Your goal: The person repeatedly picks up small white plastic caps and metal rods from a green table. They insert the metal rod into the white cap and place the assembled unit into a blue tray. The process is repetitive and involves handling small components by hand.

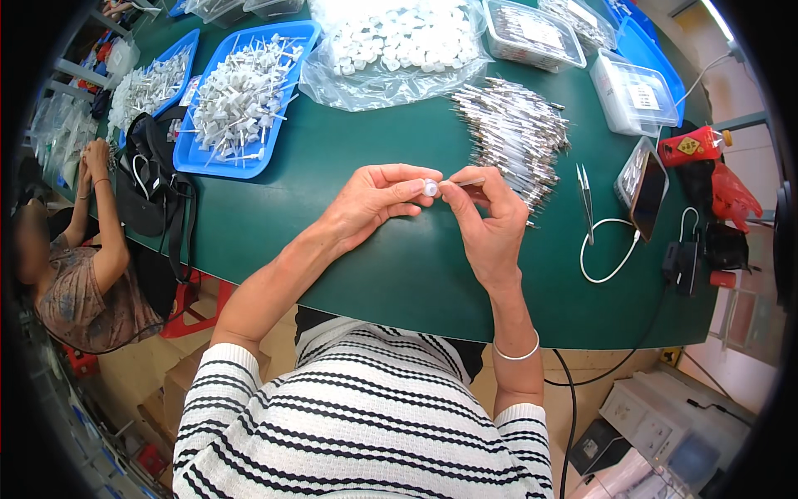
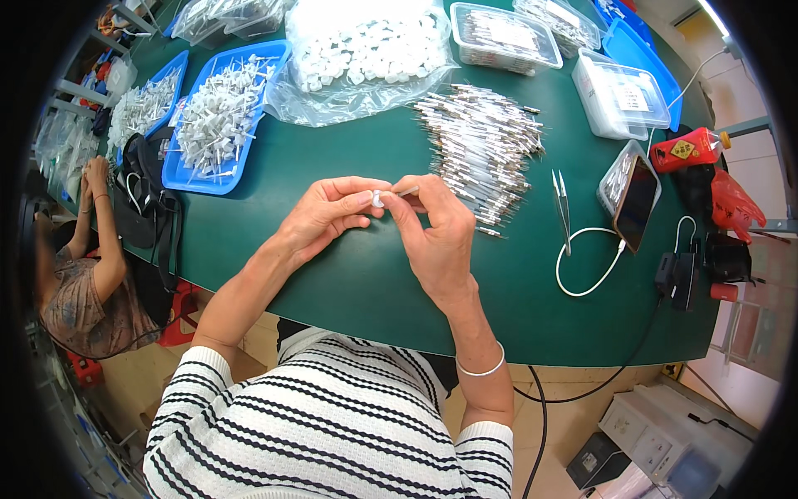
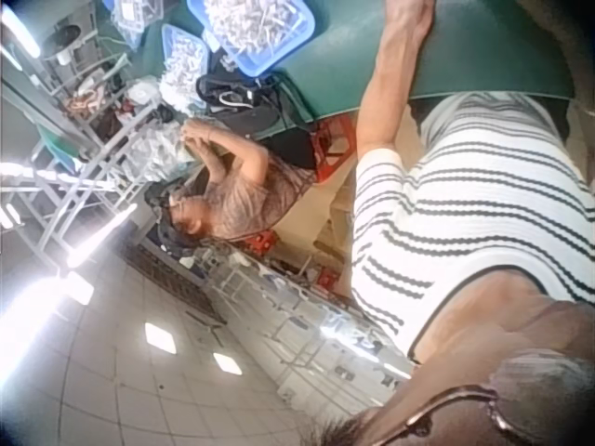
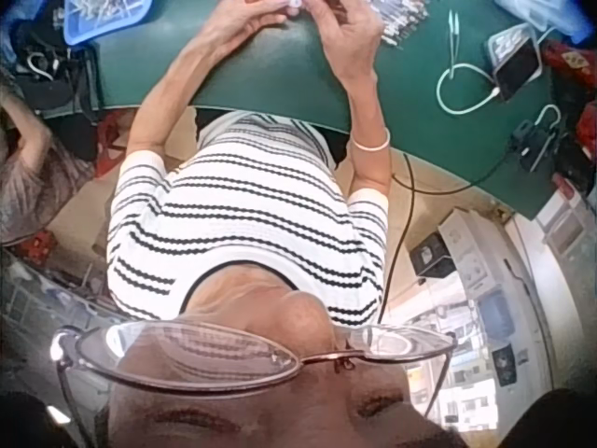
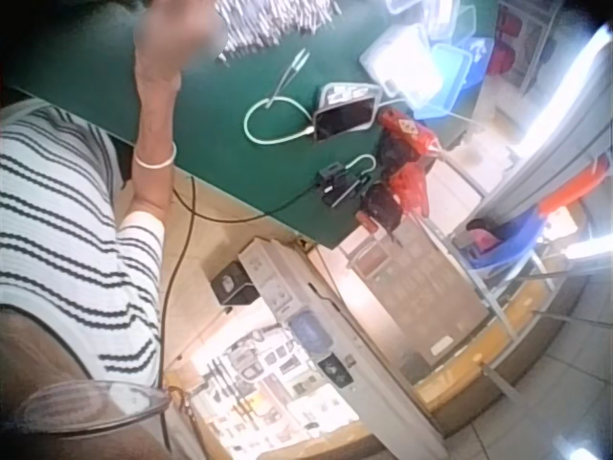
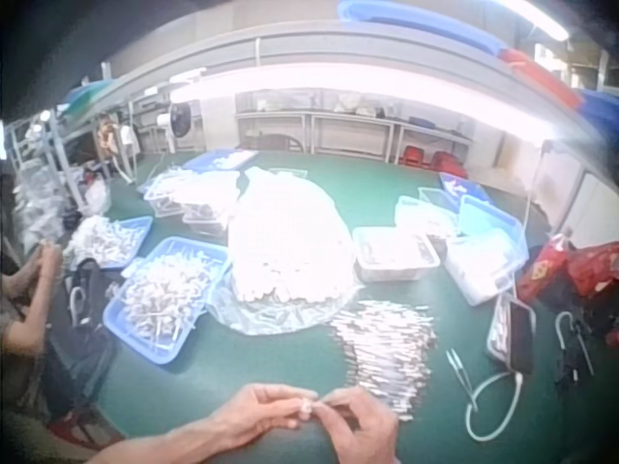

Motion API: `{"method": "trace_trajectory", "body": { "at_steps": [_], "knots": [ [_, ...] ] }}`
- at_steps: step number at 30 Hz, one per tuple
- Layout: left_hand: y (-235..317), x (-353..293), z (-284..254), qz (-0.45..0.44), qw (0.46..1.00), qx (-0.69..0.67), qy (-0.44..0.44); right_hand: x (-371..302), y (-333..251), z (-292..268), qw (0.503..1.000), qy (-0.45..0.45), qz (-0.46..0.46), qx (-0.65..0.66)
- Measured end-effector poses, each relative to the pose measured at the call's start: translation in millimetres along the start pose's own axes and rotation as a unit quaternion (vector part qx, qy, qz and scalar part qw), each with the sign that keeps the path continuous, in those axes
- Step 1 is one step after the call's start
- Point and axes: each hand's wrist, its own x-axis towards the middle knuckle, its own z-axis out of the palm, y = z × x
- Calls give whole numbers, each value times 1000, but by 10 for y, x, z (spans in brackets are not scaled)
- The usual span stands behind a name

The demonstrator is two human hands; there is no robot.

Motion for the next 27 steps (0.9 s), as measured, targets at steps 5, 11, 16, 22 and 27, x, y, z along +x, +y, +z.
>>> {"method": "trace_trajectory", "body": {
  "at_steps": [5, 11, 16, 22, 27],
  "knots": [
    [-5, 3, -4, 3, 1000, 9, 2, 12, -22, -25, 1000, -14, 5, -5],
    [-15, 6, -4, 1, 1000, 7, 2, 16, -29, -31, 1000, -17, -6, -10],
    [-17, 8, -13, -10, 1000, -13, -7, 10, -5, -29, 1000, -11, -17, -12],
    [-8, 6, -13, -12, 1000, -15, -11, 7, -6, -12, 1000, -4, -22, -10],
    [3, 0, -5, -12, 1000, -8, -12, 7, -17, -10, 1000, -1, -23, -13]
  ]
}}
